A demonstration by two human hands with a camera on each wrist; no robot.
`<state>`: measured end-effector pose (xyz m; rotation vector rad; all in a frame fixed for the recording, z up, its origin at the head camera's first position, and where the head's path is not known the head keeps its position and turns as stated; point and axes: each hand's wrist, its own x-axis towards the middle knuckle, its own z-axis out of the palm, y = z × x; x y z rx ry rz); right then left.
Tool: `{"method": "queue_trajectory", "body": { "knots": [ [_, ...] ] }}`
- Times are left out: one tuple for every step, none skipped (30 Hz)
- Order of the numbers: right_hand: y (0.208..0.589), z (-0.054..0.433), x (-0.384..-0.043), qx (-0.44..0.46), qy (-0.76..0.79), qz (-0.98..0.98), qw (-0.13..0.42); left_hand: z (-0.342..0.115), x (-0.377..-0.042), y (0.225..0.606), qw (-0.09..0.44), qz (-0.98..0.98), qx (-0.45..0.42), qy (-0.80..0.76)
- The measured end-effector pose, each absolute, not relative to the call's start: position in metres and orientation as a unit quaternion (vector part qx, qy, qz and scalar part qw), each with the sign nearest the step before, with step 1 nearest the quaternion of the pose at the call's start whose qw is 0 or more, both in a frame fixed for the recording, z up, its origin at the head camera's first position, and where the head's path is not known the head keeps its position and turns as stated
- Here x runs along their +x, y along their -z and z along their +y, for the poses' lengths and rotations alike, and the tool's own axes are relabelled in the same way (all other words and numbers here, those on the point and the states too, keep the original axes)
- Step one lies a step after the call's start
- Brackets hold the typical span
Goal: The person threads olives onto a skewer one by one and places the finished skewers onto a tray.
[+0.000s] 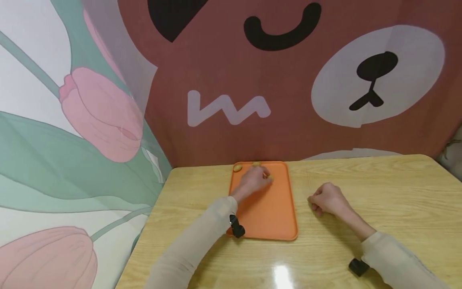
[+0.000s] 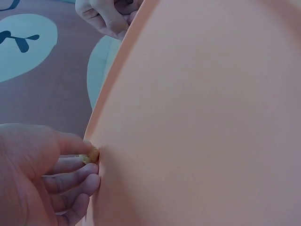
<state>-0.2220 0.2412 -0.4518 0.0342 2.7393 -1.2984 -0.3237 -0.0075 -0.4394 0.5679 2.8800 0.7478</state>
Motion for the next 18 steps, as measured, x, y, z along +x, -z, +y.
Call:
{"method": "queue_trajectory", "body": {
  "knots": [
    [0.452,0.241,-0.223,0.016,0.434,0.899,0.058,-0.009,-0.324,0.44,0.057,0.949,0.186,-0.249],
    [0.453,0.24,-0.224,0.019,0.442,0.895,0.061,-0.01,-0.324,0.44,0.058,0.948,0.185,-0.253],
    [0.454,0.239,-0.225,0.019,0.449,0.891,0.063,-0.012,-0.324,0.441,0.059,0.947,0.185,-0.257],
    [0.455,0.239,-0.226,0.021,0.456,0.887,0.065,-0.014,-0.324,0.441,0.059,0.946,0.184,-0.26],
    [0.456,0.238,-0.227,0.022,0.461,0.885,0.067,-0.016,-0.324,0.441,0.06,0.945,0.183,-0.265],
    [0.457,0.237,-0.228,0.024,0.465,0.883,0.068,-0.018,-0.323,0.442,0.061,0.944,0.183,-0.269],
    [0.458,0.237,-0.229,0.024,0.468,0.881,0.069,-0.02,-0.323,0.441,0.062,0.942,0.184,-0.274],
    [0.458,0.236,-0.229,0.02,0.467,0.881,0.068,-0.022,-0.322,0.441,0.064,0.94,0.184,-0.281],
    [0.459,0.236,-0.23,0.019,0.464,0.883,0.068,-0.025,-0.321,0.441,0.067,0.937,0.183,-0.291],
    [0.459,0.236,-0.231,0.015,0.46,0.885,0.066,-0.027,-0.32,0.439,0.069,0.934,0.181,-0.301],
    [0.459,0.236,-0.232,0.012,0.455,0.888,0.064,-0.029,-0.319,0.438,0.072,0.93,0.18,-0.312],
    [0.458,0.236,-0.233,0.006,0.452,0.89,0.062,-0.031,-0.317,0.437,0.071,0.926,0.179,-0.323],
    [0.458,0.236,-0.233,0.001,0.447,0.892,0.059,-0.034,-0.316,0.435,0.072,0.921,0.177,-0.338],
    [0.457,0.235,-0.234,-0.005,0.444,0.894,0.056,-0.036,-0.314,0.434,0.071,0.916,0.174,-0.355],
    [0.455,0.235,-0.234,-0.008,0.443,0.895,0.054,-0.038,-0.313,0.432,0.067,0.912,0.17,-0.368],
    [0.454,0.235,-0.234,-0.012,0.443,0.895,0.05,-0.04,-0.311,0.431,0.059,0.909,0.169,-0.377],
    [0.453,0.234,-0.234,-0.012,0.444,0.895,0.049,-0.042,-0.31,0.43,0.053,0.904,0.167,-0.389],
    [0.451,0.234,-0.234,-0.015,0.442,0.896,0.047,-0.045,-0.309,0.429,0.043,0.899,0.166,-0.403]
  ]
}}
